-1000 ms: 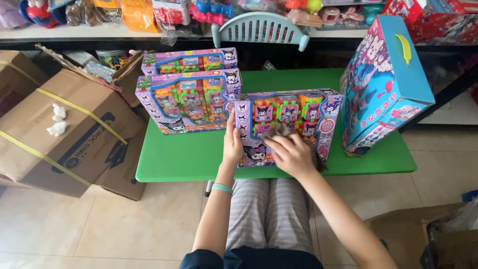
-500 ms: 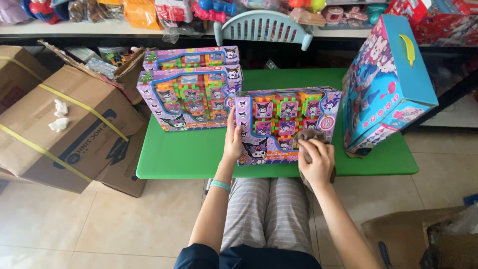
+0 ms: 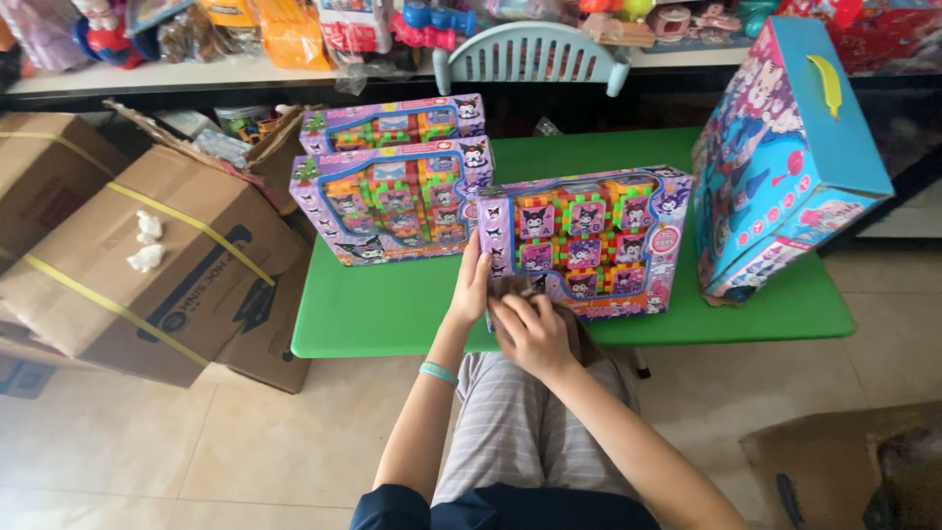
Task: Clean and organize various toy boxes on a table and shelf.
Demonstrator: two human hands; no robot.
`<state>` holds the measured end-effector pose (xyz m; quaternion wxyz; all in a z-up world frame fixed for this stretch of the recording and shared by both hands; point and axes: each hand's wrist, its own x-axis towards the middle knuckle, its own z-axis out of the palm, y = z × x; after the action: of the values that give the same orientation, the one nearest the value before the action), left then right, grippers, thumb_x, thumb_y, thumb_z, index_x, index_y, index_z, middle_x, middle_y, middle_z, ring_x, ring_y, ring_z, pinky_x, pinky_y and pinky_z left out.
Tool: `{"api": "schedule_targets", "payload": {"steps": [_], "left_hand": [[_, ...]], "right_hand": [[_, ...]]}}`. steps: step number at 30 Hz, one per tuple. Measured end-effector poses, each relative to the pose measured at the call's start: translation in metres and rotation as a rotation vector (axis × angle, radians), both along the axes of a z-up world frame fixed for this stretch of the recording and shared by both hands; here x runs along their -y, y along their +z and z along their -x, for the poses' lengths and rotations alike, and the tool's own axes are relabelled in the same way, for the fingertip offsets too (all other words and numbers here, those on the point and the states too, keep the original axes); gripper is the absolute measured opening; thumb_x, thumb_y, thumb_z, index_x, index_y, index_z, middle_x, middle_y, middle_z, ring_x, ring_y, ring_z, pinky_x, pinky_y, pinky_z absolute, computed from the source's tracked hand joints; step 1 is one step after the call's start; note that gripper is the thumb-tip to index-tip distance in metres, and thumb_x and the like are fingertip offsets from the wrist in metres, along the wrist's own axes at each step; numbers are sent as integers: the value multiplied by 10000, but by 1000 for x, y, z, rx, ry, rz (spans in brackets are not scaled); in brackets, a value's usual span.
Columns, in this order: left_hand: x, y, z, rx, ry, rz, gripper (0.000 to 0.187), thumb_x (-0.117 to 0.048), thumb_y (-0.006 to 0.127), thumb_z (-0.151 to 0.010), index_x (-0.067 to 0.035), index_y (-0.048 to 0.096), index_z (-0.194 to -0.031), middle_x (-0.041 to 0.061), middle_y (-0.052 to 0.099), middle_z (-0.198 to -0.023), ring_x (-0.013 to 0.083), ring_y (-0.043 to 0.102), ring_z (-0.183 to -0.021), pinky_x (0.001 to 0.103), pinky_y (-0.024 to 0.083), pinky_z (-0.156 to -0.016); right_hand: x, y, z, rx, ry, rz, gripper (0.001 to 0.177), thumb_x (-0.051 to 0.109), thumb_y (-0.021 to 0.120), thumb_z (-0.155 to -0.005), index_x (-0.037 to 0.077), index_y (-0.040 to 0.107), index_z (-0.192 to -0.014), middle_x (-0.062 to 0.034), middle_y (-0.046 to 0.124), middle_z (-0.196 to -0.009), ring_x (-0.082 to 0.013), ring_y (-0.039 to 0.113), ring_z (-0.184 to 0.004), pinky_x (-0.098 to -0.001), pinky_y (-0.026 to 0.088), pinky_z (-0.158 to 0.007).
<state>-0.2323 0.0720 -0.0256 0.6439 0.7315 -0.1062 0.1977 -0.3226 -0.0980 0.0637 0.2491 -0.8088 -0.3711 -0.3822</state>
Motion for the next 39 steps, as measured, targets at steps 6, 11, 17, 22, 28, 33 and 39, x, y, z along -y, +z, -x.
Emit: {"api": "schedule_targets", "payload": {"steps": [6,11,17,22,28,33,39], "left_hand": [[13,22,13,63,60,43,603,-285,358,-1117,66,245,-1594,233,351,-1630,303,325,-1528,396,250,-1248],[17,22,15,82,55,31,635,-348,349,-1117,77,260,-1581,240,401,-1593,311,386,-1492,405,297,-1233],[30,36,20,98,153,9,686,-448,316,-1115,66,313,-1568,244,477,-1539,330,463,-1439,413,352,-1197],[27,40,23,96,244,-79,667,-450,319,-1115,53,349,-1553,246,502,-1521,343,488,-1430,415,366,-1192],[30,25,17,85,261,-64,588,-318,418,-1104,48,342,-1558,246,475,-1552,346,473,-1439,414,359,-1192],[35,35,30,33,228,33,847,-77,757,-831,52,297,-1529,240,473,-1492,358,508,-1354,419,389,-1153],[41,25,46,134,232,-150,931,-114,796,-755,32,322,-1543,228,530,-1413,360,564,-1306,437,435,-1140]], "right_hand": [[48,-5,-20,70,40,118,319,154,778,-823,184,748,-1140,32,667,-1062,-230,608,-898,-343,555,-754],[48,-1,-28,35,-191,-31,316,143,767,-827,161,763,-1142,-13,675,-1092,-272,594,-910,-342,525,-731],[61,-17,-3,31,61,116,331,160,759,-813,197,765,-1142,28,679,-1101,-234,593,-901,-325,561,-761],[108,-52,-38,44,-62,150,287,165,775,-797,223,779,-1078,2,681,-1039,-259,585,-862,-301,506,-665],[131,-38,-26,-28,-457,-360,303,95,771,-911,180,740,-1200,-54,663,-1173,-306,601,-1072,-438,510,-929],[132,-56,-14,-173,-403,-492,251,86,763,-887,86,746,-1137,-118,657,-1124,-340,644,-1051,-447,522,-934],[133,61,-35,-109,-175,-611,164,72,726,-985,21,702,-1138,-136,692,-1151,-303,679,-1095,-390,538,-991]]}}
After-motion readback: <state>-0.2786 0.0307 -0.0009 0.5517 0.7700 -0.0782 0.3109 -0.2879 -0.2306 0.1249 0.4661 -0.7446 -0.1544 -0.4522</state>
